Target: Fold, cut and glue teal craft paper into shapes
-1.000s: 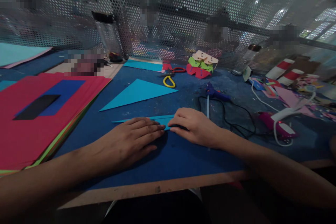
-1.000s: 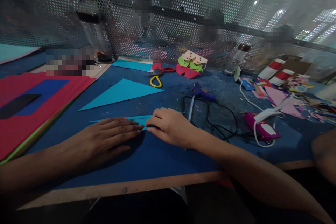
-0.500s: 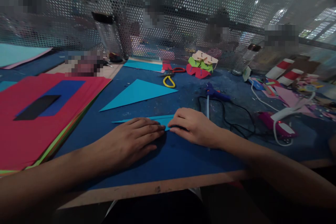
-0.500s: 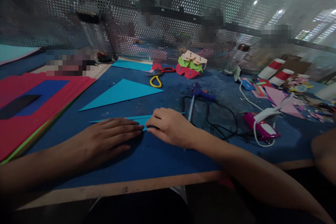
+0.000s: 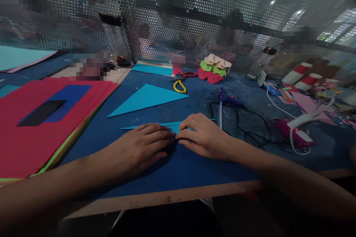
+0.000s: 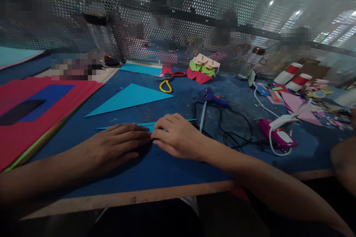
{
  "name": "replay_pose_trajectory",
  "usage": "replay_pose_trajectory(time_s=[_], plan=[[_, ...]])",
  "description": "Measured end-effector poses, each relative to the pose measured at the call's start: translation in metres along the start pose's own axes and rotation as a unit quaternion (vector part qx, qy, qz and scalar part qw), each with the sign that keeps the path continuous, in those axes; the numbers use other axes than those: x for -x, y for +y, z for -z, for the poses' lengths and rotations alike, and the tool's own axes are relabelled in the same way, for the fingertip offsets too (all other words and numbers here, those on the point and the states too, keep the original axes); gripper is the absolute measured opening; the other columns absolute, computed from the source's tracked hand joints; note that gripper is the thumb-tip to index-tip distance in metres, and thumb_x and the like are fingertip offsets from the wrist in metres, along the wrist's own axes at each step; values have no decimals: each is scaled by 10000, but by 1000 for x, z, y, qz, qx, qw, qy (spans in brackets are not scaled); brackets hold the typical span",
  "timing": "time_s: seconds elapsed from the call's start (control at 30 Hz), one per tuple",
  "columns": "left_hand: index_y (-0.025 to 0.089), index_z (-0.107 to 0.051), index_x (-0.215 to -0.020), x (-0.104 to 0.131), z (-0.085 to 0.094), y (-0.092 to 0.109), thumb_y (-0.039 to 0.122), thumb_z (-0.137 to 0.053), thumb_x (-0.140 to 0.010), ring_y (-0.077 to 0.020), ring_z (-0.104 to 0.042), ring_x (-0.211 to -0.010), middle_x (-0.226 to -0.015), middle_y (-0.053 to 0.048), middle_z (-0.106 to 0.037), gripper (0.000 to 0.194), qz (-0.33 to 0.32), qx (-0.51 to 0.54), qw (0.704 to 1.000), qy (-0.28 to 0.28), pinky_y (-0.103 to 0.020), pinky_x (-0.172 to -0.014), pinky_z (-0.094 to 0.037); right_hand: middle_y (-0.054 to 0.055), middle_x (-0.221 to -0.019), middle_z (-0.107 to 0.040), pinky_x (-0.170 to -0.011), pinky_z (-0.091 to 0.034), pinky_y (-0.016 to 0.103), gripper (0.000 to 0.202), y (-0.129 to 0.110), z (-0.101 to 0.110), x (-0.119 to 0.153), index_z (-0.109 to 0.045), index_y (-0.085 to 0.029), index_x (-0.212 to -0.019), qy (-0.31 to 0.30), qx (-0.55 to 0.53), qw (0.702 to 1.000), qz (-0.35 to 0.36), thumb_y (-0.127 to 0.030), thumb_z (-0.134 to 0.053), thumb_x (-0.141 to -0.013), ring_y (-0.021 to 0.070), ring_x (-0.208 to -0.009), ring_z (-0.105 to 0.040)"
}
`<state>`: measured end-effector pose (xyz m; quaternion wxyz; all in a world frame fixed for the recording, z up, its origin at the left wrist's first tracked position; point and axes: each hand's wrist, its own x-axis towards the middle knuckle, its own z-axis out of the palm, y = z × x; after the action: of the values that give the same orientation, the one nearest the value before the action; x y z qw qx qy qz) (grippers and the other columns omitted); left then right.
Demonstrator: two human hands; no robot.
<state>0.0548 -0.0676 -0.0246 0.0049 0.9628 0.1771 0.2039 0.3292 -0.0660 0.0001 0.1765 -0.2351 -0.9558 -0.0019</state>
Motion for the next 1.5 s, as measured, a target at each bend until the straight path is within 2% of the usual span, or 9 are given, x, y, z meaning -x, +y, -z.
replay_pose_trajectory(time_s=[0.17, 0.47, 0.97, 1.37, 1.5], plan=[[170, -596, -1393, -2, 2, 1, 261, -537, -1049, -277, -610, -1268, -1347, -92, -698, 361, -6, -17, 1000, -11, -459, -1100, -484, 112, -1130, -666, -908, -429, 394, 228, 1, -3, -1, -666, -164, -1145, -30, -8, 1000, -1, -300, -506, -1057, 236, -1035, -575], [189, -600, -1392, -4, 5, 2, 262, -532, -1052, -261, -612, -1270, -1348, -88, -696, 355, -4, -11, 1000, -14, -449, -1126, -466, 110, -1072, -675, -861, -433, 378, 263, 0, 4, -3, -688, -163, -1071, -39, 28, 999, 20, -317, -475, -1070, 225, -966, -575], [195, -567, -1429, -3, 5, 1, 274, -521, -1058, -258, -603, -1276, -1383, -81, -679, 382, -1, -9, 1000, -26, -449, -1120, -467, 107, -1034, -708, -869, -487, 374, 273, 6, 10, 2, -690, -160, -959, -39, -18, 999, 12, -328, -498, -1056, 217, -972, -628], [186, -593, -1403, -4, 6, 2, 259, -530, -1051, -260, -591, -1294, -1356, -87, -692, 365, -4, 2, 1000, -14, -441, -1106, -484, 96, -938, -702, -800, -481, 321, 281, 12, 19, 7, -663, -167, -833, -31, -52, 998, -26, -304, -521, -1034, 193, -895, -642], [199, -592, -1403, -4, 5, 1, 283, -531, -1054, -262, -596, -1281, -1349, -89, -691, 364, 6, 7, 1000, -23, -447, -1101, -486, 71, -913, -689, -787, -457, 309, 220, 14, 15, 7, -650, -173, -878, -14, -84, 993, -76, -302, -544, -1022, 186, -881, -630]])
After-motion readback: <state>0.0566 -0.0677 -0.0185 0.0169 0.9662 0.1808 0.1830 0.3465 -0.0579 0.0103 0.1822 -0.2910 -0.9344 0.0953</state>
